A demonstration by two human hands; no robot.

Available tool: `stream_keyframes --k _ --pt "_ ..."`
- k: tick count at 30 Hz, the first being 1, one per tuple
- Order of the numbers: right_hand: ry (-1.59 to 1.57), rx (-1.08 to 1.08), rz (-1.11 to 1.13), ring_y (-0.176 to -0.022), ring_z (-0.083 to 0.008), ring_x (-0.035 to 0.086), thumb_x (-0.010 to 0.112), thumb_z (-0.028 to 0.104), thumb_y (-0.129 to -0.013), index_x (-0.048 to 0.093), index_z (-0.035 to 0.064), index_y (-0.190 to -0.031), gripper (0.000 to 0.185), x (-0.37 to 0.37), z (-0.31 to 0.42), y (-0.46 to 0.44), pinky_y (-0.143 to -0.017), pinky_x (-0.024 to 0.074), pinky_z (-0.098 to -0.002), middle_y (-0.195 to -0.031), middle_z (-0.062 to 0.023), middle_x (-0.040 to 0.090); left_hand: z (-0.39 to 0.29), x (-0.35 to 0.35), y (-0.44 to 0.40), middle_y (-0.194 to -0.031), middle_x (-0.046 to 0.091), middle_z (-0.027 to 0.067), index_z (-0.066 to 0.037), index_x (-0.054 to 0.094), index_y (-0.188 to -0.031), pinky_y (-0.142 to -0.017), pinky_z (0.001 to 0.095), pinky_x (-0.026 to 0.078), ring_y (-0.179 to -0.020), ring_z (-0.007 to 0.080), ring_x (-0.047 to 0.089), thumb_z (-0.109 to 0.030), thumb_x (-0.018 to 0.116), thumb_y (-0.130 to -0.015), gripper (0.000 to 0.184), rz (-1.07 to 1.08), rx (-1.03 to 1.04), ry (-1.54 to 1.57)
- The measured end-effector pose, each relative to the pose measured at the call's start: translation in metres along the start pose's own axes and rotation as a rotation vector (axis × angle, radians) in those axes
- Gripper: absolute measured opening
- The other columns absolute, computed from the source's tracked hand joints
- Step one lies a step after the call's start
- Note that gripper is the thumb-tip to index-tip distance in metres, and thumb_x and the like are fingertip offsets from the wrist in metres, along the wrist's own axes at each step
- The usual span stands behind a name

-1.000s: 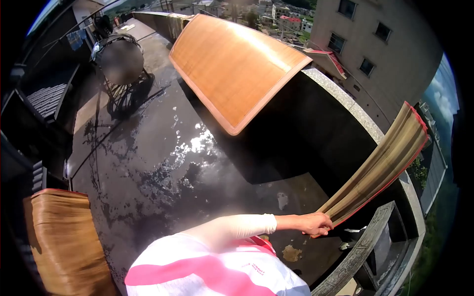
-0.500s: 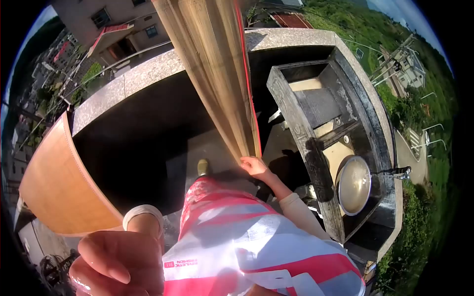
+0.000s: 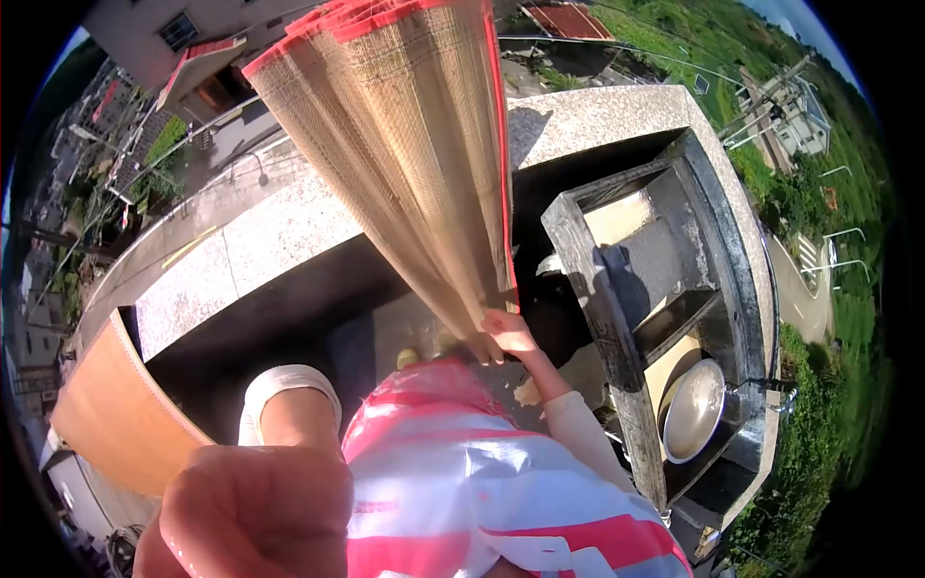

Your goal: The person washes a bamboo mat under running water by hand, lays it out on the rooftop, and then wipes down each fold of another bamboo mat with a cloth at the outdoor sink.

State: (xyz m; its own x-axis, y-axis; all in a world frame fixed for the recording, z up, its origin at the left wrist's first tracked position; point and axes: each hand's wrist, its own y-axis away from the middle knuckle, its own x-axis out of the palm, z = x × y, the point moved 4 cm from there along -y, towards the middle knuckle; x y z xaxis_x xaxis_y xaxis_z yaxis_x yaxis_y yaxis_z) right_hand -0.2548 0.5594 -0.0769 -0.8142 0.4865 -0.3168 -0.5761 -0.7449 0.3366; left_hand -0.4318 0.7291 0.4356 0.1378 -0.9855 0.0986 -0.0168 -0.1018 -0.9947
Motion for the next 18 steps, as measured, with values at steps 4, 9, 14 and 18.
stream_keyframes --k 4,9,14,18 --pt "0.041 -0.022 0.010 -0.070 -0.0111 0.062 0.070 0.015 -0.082 0.061 0.0003 -0.112 0.034 -0.032 0.054 -0.066 -0.066 0.0512 -0.0268 -0.077 -0.0060 0.067 -0.013 -0.006 -0.012 -0.064 0.058 -0.0070 -0.019 0.060 -0.069 -0.066 0.0209 0.042 -0.061 0.0035 0.051 -0.008 0.058 -0.076 0.013 -0.137 -0.112 -0.555" --pt "0.158 -0.044 -0.156 -0.108 -0.0246 0.056 0.080 0.028 -0.073 0.045 -0.0063 -0.130 0.075 -0.077 0.082 -0.167 -0.090 0.0473 -0.0338 -0.122 -0.0190 0.056 -0.011 -0.028 -0.014 -0.060 0.050 -0.0052 -0.012 0.051 -0.075 -0.061 0.0203 0.040 -0.056 0.0075 0.048 -0.005 0.061 -0.075 0.011 -0.211 -0.237 -0.998" --pt "0.250 -0.137 -0.191 -0.116 -0.0324 0.043 0.086 0.031 -0.063 0.047 -0.0066 -0.117 0.076 -0.093 0.069 -0.225 -0.097 0.0386 -0.0410 -0.122 -0.0209 0.044 0.019 -0.116 0.111 -0.083 0.058 0.0088 -0.004 0.061 -0.099 -0.060 0.0316 0.046 -0.069 0.0219 0.057 -0.012 0.075 -0.077 0.027 -0.111 -0.711 -0.983" --pt "-0.232 -0.169 0.051 -0.089 -0.0173 0.058 0.075 0.010 -0.076 0.047 0.0015 -0.117 0.051 -0.063 0.063 -0.191 -0.071 0.0505 -0.0302 -0.106 -0.0090 0.060 0.033 -0.155 0.393 -0.083 0.068 0.0102 -0.002 0.067 -0.091 -0.074 0.0367 0.051 -0.081 0.0243 0.066 -0.038 0.081 -0.069 0.044 -0.098 -1.976 -0.869"
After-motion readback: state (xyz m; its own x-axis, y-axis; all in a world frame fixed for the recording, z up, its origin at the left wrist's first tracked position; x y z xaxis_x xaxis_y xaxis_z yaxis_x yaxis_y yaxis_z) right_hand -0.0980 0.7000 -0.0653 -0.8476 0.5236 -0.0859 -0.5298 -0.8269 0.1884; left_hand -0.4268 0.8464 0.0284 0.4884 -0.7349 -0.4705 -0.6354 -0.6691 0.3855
